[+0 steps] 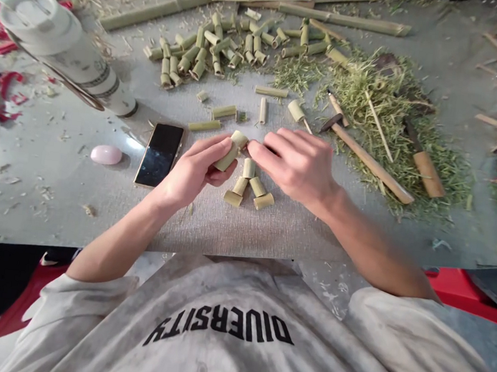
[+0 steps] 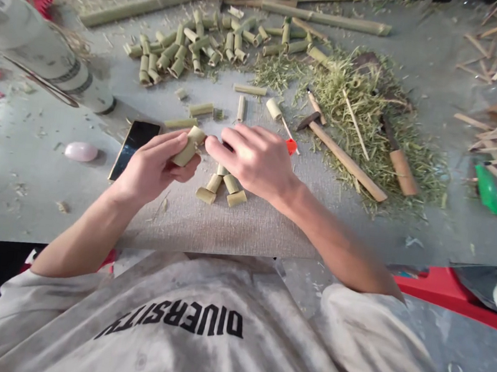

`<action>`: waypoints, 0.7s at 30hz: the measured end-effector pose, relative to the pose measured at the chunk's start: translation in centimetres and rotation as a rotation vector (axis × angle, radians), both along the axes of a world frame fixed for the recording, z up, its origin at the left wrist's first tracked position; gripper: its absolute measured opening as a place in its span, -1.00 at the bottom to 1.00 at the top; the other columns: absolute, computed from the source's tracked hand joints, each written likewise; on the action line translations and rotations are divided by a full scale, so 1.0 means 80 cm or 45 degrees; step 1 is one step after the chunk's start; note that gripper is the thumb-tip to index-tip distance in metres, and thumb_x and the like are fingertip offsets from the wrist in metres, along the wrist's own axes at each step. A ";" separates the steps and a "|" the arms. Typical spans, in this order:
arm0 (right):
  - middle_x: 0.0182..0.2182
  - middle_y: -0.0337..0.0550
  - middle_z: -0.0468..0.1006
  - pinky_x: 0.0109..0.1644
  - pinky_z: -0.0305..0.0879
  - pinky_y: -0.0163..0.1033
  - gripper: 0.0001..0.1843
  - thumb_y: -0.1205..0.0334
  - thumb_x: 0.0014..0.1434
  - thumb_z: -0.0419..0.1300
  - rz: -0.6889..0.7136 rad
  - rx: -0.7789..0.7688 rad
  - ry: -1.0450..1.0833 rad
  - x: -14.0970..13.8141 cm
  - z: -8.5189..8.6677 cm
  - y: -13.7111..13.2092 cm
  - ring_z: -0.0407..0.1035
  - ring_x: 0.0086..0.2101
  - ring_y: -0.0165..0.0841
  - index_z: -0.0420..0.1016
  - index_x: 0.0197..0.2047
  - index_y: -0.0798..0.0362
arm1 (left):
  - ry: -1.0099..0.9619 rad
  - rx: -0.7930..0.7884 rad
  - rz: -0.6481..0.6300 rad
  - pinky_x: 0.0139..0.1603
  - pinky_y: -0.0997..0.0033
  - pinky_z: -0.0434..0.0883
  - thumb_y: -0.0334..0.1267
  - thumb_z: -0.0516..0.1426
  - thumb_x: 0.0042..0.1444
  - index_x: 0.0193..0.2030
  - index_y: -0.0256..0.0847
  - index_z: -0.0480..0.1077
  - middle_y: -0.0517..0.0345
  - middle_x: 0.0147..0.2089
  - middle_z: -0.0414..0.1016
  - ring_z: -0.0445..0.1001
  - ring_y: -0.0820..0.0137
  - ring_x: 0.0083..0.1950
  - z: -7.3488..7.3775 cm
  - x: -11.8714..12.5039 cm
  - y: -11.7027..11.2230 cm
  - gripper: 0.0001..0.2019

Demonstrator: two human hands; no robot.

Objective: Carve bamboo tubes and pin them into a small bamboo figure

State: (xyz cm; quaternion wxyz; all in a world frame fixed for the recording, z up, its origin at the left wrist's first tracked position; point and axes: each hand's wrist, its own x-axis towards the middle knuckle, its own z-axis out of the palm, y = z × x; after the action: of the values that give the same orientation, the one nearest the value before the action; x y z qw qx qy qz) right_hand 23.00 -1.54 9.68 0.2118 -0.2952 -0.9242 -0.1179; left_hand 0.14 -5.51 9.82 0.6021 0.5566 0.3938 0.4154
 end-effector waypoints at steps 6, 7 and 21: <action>-0.40 -0.23 0.59 -0.28 0.26 -0.19 -0.74 0.21 0.59 0.10 0.201 0.134 0.396 0.025 -0.031 0.018 0.43 -0.37 -0.36 0.60 -0.11 -0.02 | -0.051 0.176 0.040 -0.53 0.32 0.25 0.17 0.13 0.46 0.03 -0.07 0.41 0.20 -0.42 0.36 0.26 0.41 -0.51 -0.003 0.001 -0.004 -0.65; -0.39 -0.23 0.60 -0.27 0.28 -0.20 -0.74 0.20 0.59 0.09 0.194 0.121 0.469 0.028 -0.036 0.020 0.44 -0.38 -0.36 0.59 -0.11 -0.01 | -0.005 0.287 0.057 -0.50 0.30 0.34 0.20 0.14 0.45 0.04 -0.05 0.41 0.16 -0.38 0.44 0.34 0.37 -0.47 -0.007 0.000 -0.006 -0.63; -0.44 -0.23 0.54 -0.28 0.28 -0.19 -0.63 0.06 0.64 0.00 0.119 0.033 0.570 0.035 -0.044 0.022 0.42 -0.41 -0.35 0.56 -0.12 -0.03 | 0.435 0.922 0.094 -0.20 0.03 0.64 0.32 0.13 0.43 -0.01 -0.01 0.62 0.00 -0.29 0.64 0.64 0.18 -0.28 -0.032 -0.010 -0.007 -0.53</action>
State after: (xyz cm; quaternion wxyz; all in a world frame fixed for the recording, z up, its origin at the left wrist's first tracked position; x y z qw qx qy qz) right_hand 25.82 0.23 6.14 0.4207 -0.2680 -0.8652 -0.0512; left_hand -0.69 -6.10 7.29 0.2776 0.7792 0.3363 0.4501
